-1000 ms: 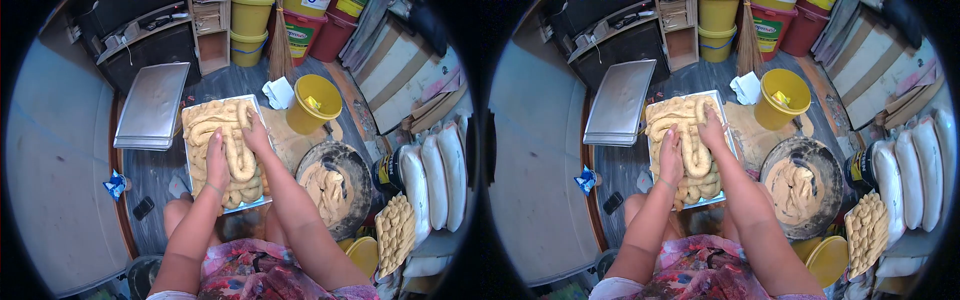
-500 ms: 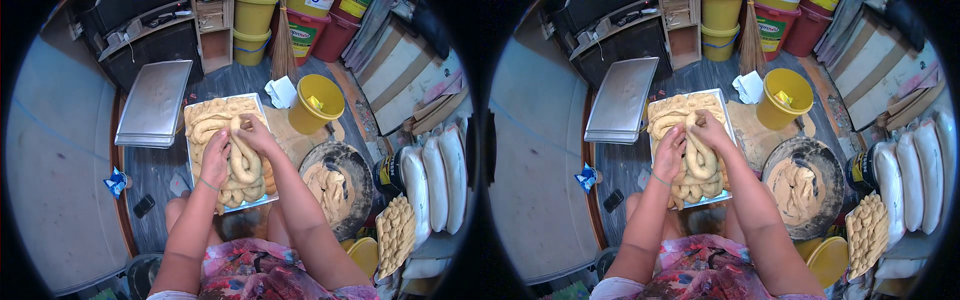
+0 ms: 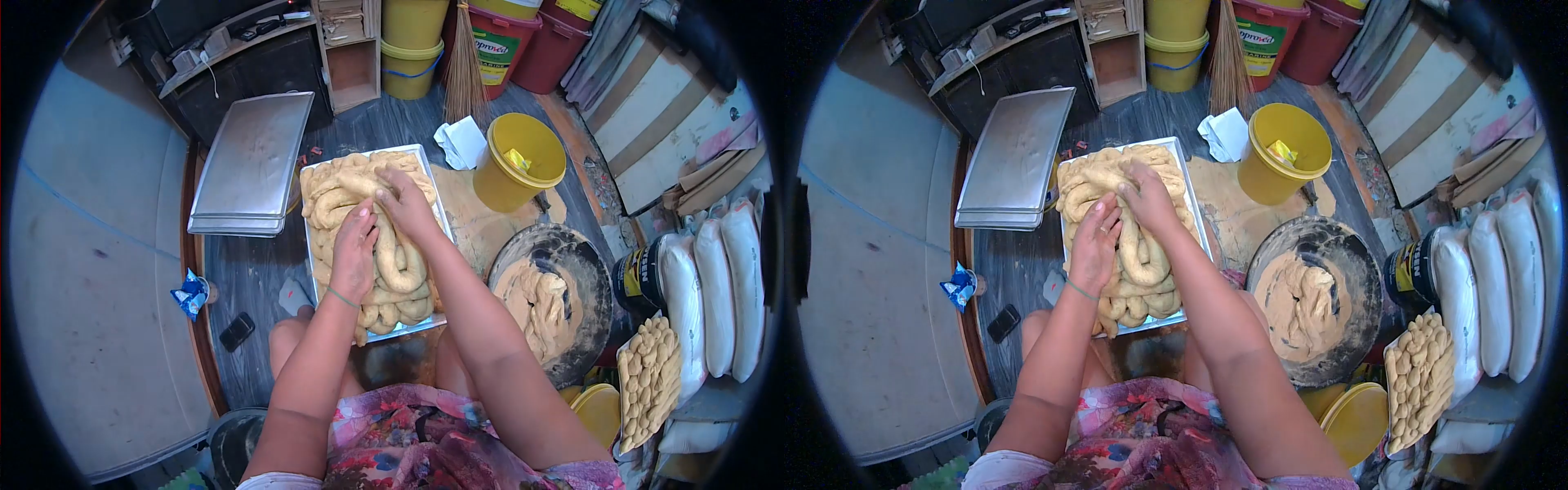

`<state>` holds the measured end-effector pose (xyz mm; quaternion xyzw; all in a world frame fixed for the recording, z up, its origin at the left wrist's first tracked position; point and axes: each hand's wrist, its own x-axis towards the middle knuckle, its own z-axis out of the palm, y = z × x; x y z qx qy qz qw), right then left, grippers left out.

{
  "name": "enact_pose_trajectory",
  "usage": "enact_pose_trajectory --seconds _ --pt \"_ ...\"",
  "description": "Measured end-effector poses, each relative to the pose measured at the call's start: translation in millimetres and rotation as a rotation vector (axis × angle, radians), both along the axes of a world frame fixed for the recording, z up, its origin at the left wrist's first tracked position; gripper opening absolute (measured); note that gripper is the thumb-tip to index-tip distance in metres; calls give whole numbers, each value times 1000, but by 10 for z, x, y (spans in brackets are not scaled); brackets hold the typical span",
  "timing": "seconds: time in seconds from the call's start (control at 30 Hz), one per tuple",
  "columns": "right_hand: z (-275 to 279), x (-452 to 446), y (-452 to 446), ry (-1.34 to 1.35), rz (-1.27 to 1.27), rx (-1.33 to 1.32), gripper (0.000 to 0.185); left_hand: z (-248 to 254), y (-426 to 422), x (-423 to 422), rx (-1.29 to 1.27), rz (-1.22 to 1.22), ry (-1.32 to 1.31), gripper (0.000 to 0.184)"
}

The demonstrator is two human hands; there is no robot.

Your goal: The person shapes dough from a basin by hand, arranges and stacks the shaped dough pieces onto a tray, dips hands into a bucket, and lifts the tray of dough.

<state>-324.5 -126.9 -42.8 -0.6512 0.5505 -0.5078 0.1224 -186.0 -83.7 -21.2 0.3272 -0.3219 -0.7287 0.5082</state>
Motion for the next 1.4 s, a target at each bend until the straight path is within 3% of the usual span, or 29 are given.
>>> enact_pose_trajectory --seconds 0.2,0.3,0.5,0.6,0.7,0.8,0.83,0.93,1.03,1.13,1.2,1.27,1.3,1.4 --pt "243 -99 146 -135 -69 328 37 32 20 -26 -27 17 -91 48" --pt "303 -152 222 104 -57 462 37 37 26 -38 -46 12 -86 48" --pt "28 -59 121 -451 -37 390 27 34 16 -32 -50 68 -37 47" --pt "217 -165 168 -630 94 554 24 124 26 -43 1 112 -9 39" --pt "205 -245 163 -495 81 584 24 189 -16 -14 -33 118 -165 41" --pt "282 -313 224 -278 93 709 27 180 -265 41 -91 -48 -492 52" --pt "341 -320 263 -276 112 732 28 202 -324 -1 -171 -33 -560 51" --pt "433 -291 336 -332 182 789 31 232 -539 32 -660 -16 -1241 55" --pt "391 -260 314 -505 273 803 41 252 -772 -9 -688 -169 -1423 48" --pt "414 -253 344 -177 286 651 52 283 -861 -135 -729 -203 -1583 34" --pt "446 -181 420 139 231 573 70 361 -935 -211 -791 -269 -1692 29" --pt "477 -51 519 346 147 511 78 414 -1006 -254 -954 -190 -1558 25" --pt "552 -6 538 365 156 601 87 432 -1046 -266 -1033 -154 -1486 23" --pt "645 96 637 466 110 617 89 299 -1237 -241 -1055 -251 -1341 19"
